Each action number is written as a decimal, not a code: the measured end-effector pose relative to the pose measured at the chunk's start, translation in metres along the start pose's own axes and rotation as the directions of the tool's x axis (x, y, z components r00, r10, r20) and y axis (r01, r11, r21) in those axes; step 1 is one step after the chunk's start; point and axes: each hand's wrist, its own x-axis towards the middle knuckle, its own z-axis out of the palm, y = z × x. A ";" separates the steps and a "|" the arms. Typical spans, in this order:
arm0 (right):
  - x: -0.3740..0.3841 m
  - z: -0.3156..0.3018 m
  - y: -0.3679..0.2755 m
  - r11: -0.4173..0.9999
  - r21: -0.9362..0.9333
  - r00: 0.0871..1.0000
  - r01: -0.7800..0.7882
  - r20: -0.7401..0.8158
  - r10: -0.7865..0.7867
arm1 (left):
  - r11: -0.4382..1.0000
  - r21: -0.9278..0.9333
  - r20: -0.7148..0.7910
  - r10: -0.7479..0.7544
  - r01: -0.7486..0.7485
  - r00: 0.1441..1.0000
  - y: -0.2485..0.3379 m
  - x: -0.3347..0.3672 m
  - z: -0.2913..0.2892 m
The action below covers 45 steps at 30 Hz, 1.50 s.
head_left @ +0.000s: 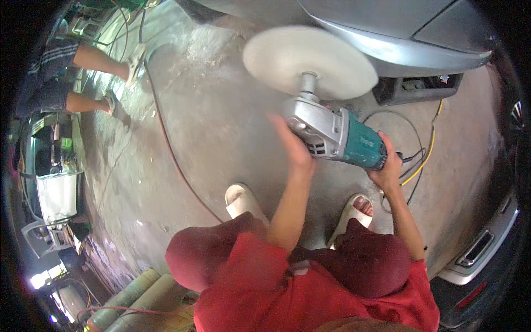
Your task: The person uses a green angle grinder equipped with a white polishing pad to buff the rear bumper and lower side panel of a silver car. The operator moves the tool in circular and sweeping motions across the vehicle's surface, occasionally pausing to wipe the area with their hand.
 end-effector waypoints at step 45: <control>-0.066 -0.195 -0.018 0.873 0.302 0.872 -0.383 0.431 0.233 | 0.743 0.637 0.228 0.071 -0.204 0.971 0.012 -0.137 0.110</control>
